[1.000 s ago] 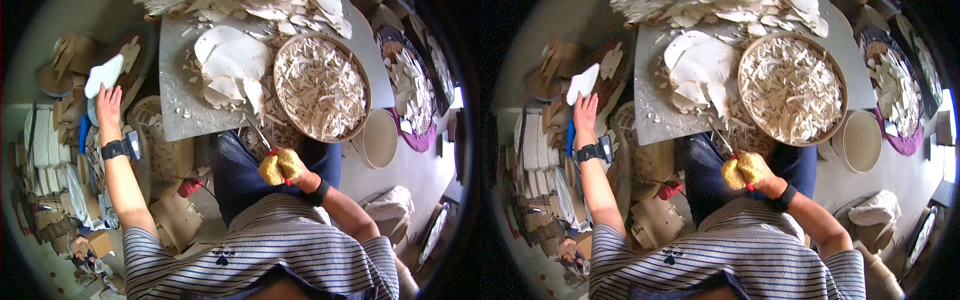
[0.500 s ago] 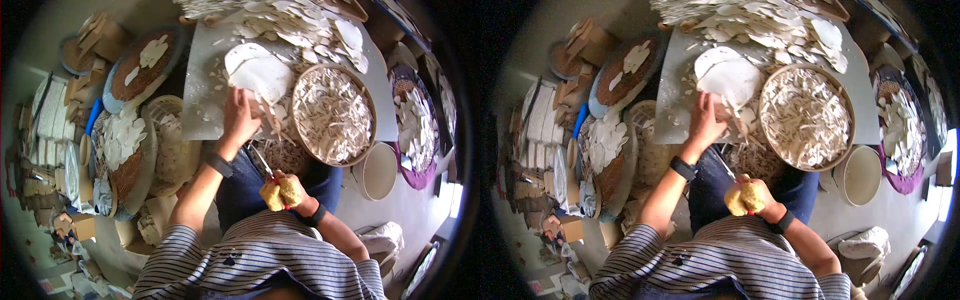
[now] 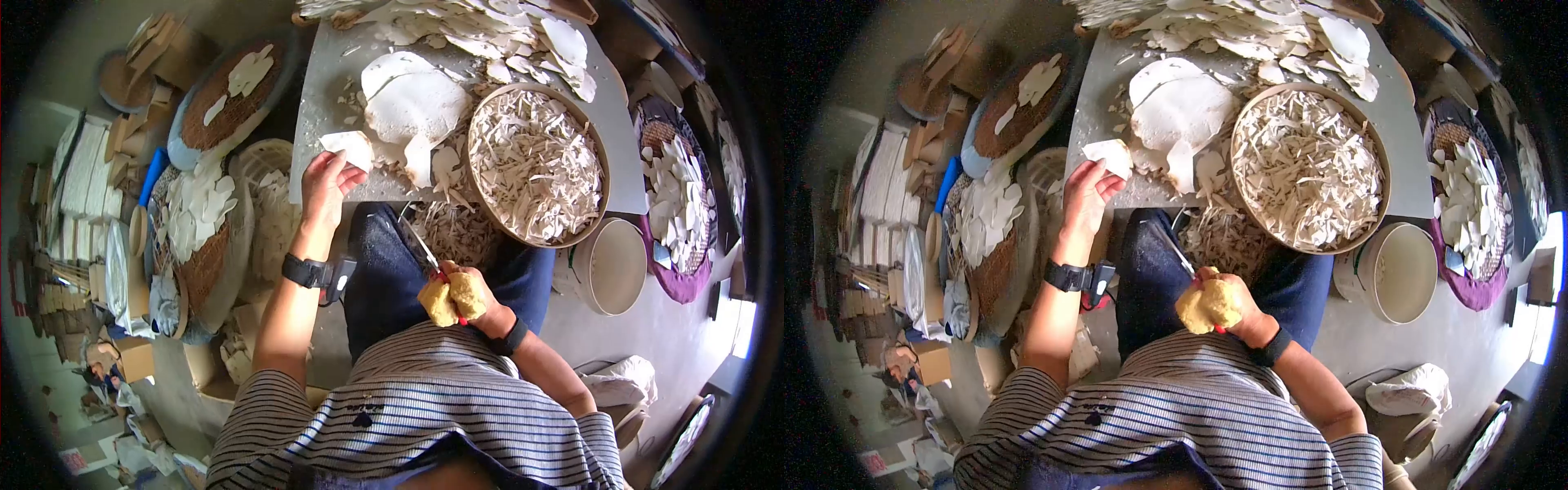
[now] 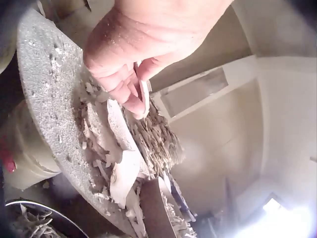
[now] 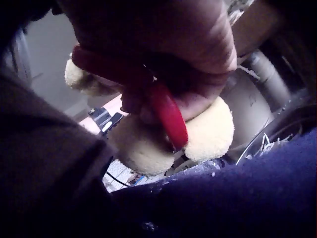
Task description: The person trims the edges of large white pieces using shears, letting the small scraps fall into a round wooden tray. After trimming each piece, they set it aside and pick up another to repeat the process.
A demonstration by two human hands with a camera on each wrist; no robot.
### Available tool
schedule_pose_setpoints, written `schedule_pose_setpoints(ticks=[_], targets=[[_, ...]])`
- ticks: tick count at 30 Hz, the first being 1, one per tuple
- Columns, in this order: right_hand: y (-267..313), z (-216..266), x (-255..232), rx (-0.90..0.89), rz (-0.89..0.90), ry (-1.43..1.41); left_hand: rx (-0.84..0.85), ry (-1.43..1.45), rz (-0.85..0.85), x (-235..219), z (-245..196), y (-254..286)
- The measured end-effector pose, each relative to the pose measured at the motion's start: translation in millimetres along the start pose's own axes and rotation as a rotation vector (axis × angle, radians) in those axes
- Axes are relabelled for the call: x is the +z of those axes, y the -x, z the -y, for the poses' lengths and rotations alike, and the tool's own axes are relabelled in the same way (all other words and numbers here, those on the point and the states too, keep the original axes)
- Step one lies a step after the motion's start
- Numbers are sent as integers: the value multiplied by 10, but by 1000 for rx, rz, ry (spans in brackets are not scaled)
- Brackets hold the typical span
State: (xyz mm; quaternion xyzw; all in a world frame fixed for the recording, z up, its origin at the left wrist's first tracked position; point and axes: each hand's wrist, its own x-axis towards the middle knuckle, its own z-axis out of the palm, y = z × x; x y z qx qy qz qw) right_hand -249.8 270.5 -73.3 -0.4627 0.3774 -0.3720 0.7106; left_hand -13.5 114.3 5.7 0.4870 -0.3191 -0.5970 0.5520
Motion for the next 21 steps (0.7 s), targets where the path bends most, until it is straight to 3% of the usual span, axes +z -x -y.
schedule_pose_setpoints(ticks=[1,4,5,8,9,10,13,14,16,18,21], targets=[[6,38,21,28,1,-137,4,13,-13,-37,1,72],[-21,57,39,19,18,-57,39,20,-70,-160,24,268],[-24,158,40,-43,56,181,45,13,-99,-223,30,340],[-66,118,55,-162,137,141,37,19,-148,-530,75,574],[-85,118,73,-77,133,49,32,24,-157,-605,101,655],[-114,100,93,-133,143,138,32,38,-168,-602,104,745],[-211,122,209,-225,154,307,35,118,-205,-459,151,904],[-284,93,226,-398,150,557,61,141,-214,-386,181,903],[-349,95,304,-324,150,455,105,186,-223,-214,228,894],[-393,223,324,-448,110,552,118,153,-204,-13,259,885],[-457,132,245,-407,56,476,155,27,-122,244,307,906]])
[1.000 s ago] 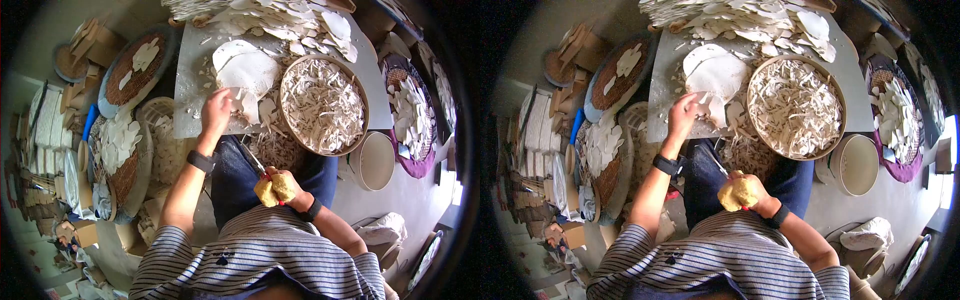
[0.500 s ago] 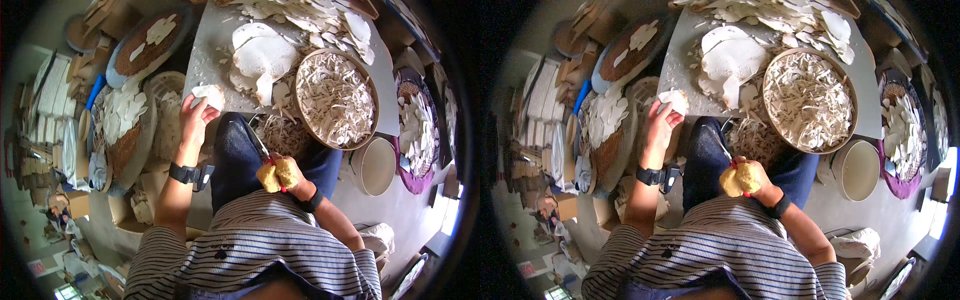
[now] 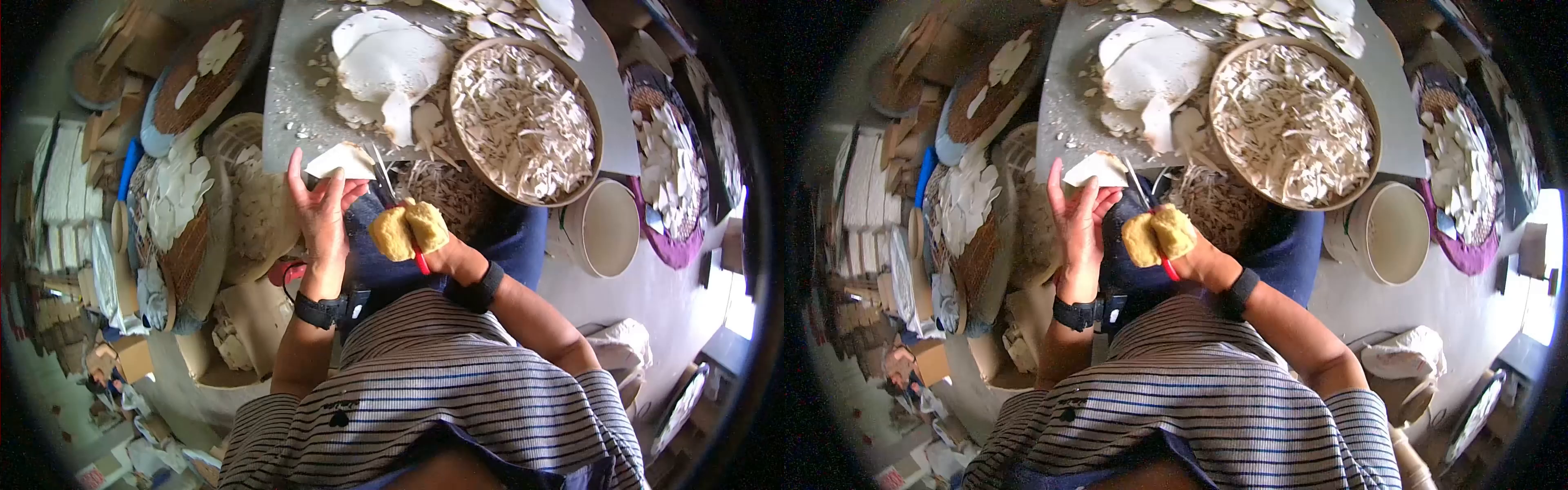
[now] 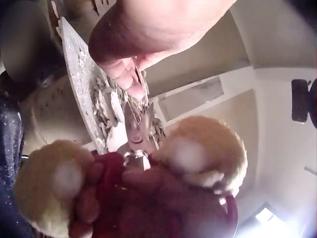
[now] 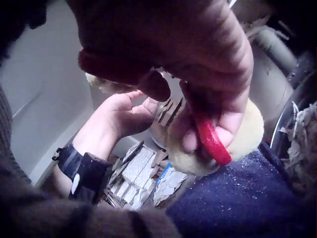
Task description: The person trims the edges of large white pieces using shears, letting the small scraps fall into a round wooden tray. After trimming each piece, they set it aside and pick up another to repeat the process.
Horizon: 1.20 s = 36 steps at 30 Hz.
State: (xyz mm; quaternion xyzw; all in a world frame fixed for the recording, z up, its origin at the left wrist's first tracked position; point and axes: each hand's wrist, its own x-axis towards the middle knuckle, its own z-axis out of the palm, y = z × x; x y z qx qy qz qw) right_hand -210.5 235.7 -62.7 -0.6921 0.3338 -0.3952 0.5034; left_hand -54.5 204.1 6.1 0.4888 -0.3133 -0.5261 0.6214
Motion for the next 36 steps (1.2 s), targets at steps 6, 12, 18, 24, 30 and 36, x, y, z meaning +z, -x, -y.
schedule_pose_setpoints(ticks=[6,12,18,24,30,36], targets=[[19,10,-182,-128,-70,203,-77,-77,129,182,143,-115],[20,68,-359,33,23,191,-215,-148,250,191,147,-362],[-50,-64,-383,11,36,368,-322,-178,315,152,221,-631],[-108,-201,-368,64,-37,207,-416,-191,366,149,270,-843],[-181,-162,-451,49,31,317,-253,-103,169,138,373,-904],[-253,-178,-435,119,35,99,-291,-222,306,282,228,-728]])
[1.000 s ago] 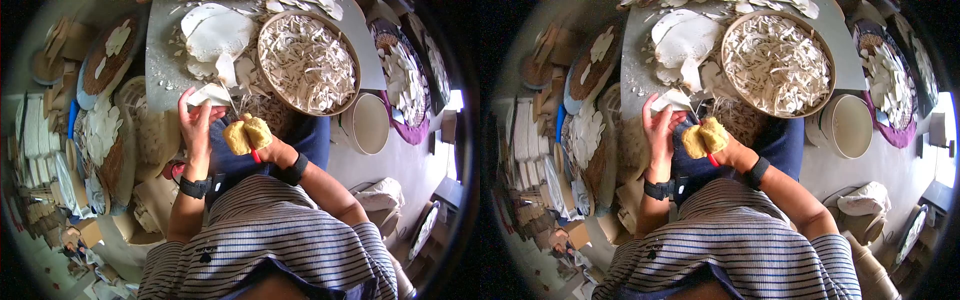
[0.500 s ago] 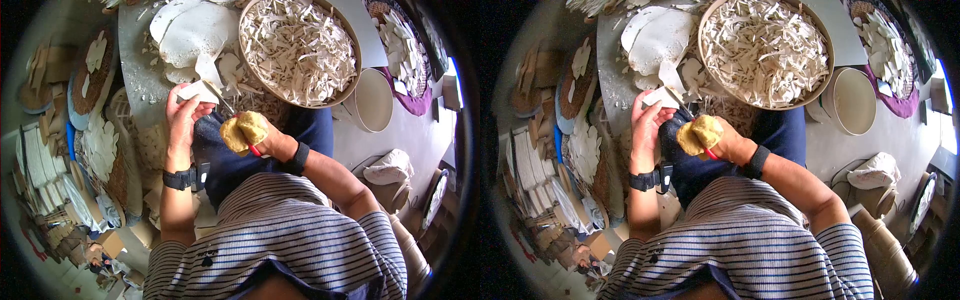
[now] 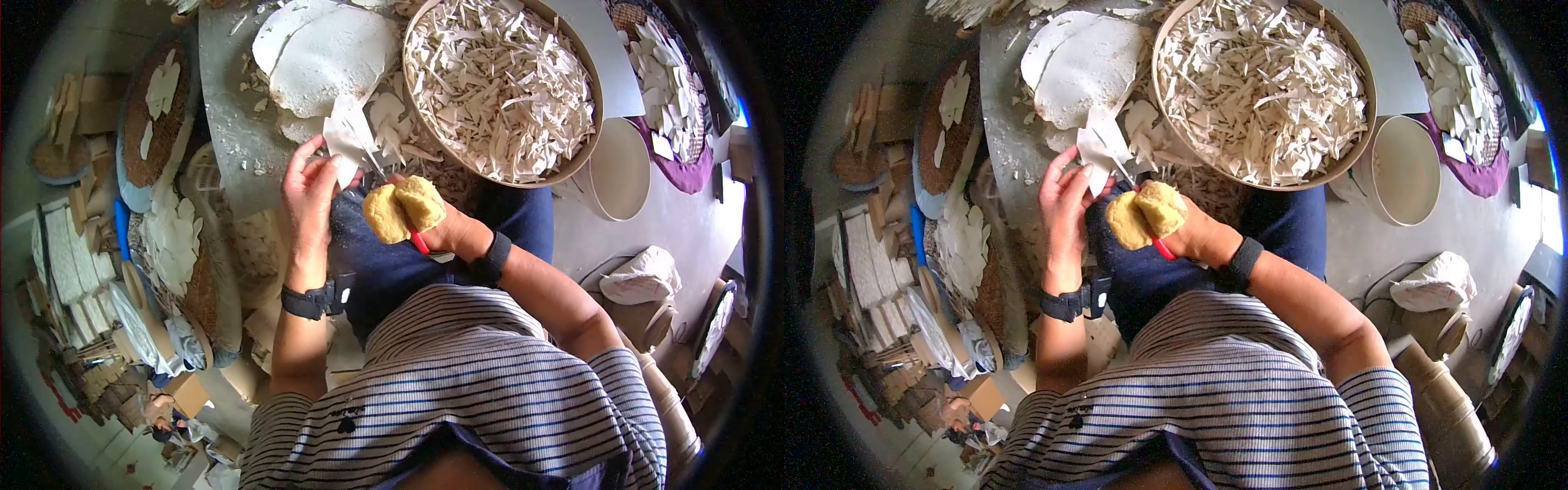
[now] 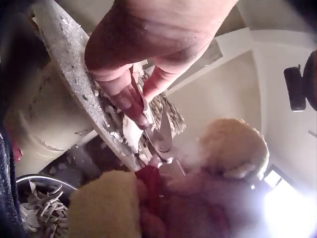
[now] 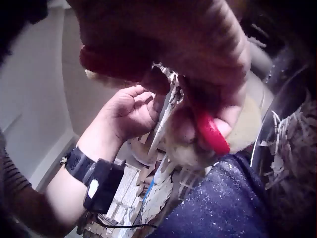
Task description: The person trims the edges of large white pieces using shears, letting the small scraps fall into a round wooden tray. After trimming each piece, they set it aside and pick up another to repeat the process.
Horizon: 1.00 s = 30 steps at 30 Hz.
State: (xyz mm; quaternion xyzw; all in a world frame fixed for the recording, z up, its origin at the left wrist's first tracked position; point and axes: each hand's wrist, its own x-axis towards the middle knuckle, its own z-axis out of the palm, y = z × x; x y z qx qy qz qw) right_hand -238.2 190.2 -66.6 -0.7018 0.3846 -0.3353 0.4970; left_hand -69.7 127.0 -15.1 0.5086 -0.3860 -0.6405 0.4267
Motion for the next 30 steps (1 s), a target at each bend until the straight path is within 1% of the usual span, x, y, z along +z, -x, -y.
schedule_pose_setpoints(ticks=[3,4,7,8,11,12,15,16,19,21,22,23,25,26,27,29,30], targets=[[-15,52,36,-134,-174,58,8,-83,44,-26,33,12],[-32,38,66,-176,-214,76,20,-67,-3,-9,36,27],[-37,34,52,-142,-183,26,98,-9,-116,10,178,58],[-44,48,28,-190,-199,97,123,6,-144,16,186,64],[-39,112,-94,-35,77,138,84,17,-115,-20,148,28],[-37,80,-51,-41,4,91,71,-8,-123,-19,107,11],[-57,44,45,120,-46,-273,-15,-16,-113,-95,82,-74],[-76,43,41,9,-75,-146,-20,-15,-110,-91,72,-80],[-52,112,14,44,-51,-35,-23,-18,-89,-110,61,-56],[-1,6,100,19,-41,-108,-2,-25,-56,-190,57,-33],[21,-24,117,5,-38,-141,6,-31,-61,-283,-18,-6],[33,57,77,-54,-32,-50,12,-39,-64,-448,-126,32],[98,98,91,53,-72,-135,259,-235,-242,-958,-275,16],[118,184,15,-31,-50,-139,469,-547,-447,-1231,-365,-49],[156,151,53,-121,-36,-223,674,-862,-653,-1388,-432,-93],[162,292,106,-227,-17,-268,638,-893,-518,-1267,-561,-119],[171,312,190,-149,62,-62,616,-906,-451,-1152,-617,-128]])
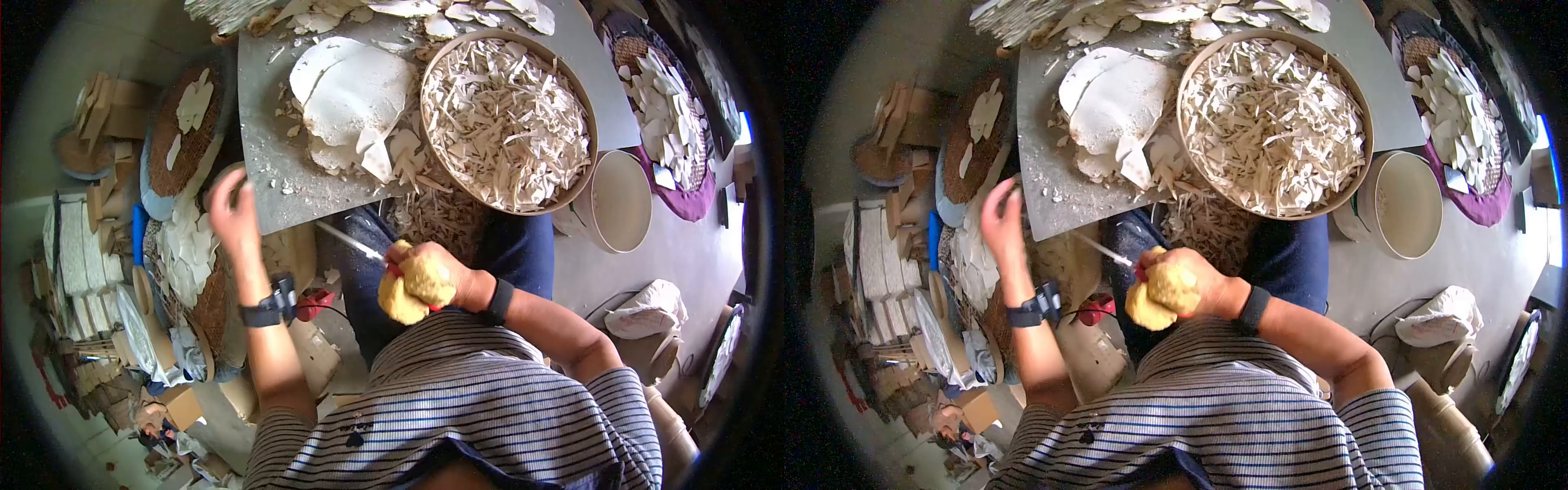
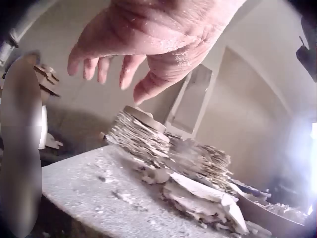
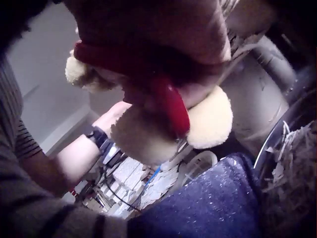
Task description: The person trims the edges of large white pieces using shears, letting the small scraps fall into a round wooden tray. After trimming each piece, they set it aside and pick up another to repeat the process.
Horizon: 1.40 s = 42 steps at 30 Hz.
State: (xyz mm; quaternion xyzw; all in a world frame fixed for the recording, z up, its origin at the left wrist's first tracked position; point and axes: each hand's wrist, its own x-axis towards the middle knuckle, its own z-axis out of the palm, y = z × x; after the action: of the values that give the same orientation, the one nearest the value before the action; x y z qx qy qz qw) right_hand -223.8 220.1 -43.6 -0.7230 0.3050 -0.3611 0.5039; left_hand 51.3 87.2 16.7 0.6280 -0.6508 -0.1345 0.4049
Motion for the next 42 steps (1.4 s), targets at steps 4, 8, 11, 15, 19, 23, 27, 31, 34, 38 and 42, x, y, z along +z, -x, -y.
schedule_pose_setpoints(ticks=[4,8,11,15,19,23,27,31,34,38,42], targets=[[27,271,43,171,25,-53,-60,96,228,793,-638,166],[164,297,49,176,-52,-83,-100,-233,295,1284,-771,162],[229,285,14,116,-69,-45,-257,133,368,1428,-405,59],[267,244,46,167,-80,-36,-486,636,595,1046,-630,-17],[280,314,-38,106,-56,-37,-364,879,336,860,-624,-13],[303,197,-7,103,-71,-76,-165,630,164,714,-548,-48],[306,195,-25,181,-13,58,-337,535,225,613,-368,19],[352,78,8,204,-57,-2,-273,711,186,591,-617,278],[365,-70,6,53,-148,-92,-339,808,151,655,-557,423],[405,-144,43,111,-309,-270,-440,904,97,702,-558,570],[380,-126,64,290,-382,-632,-487,899,157,713,-709,712]])
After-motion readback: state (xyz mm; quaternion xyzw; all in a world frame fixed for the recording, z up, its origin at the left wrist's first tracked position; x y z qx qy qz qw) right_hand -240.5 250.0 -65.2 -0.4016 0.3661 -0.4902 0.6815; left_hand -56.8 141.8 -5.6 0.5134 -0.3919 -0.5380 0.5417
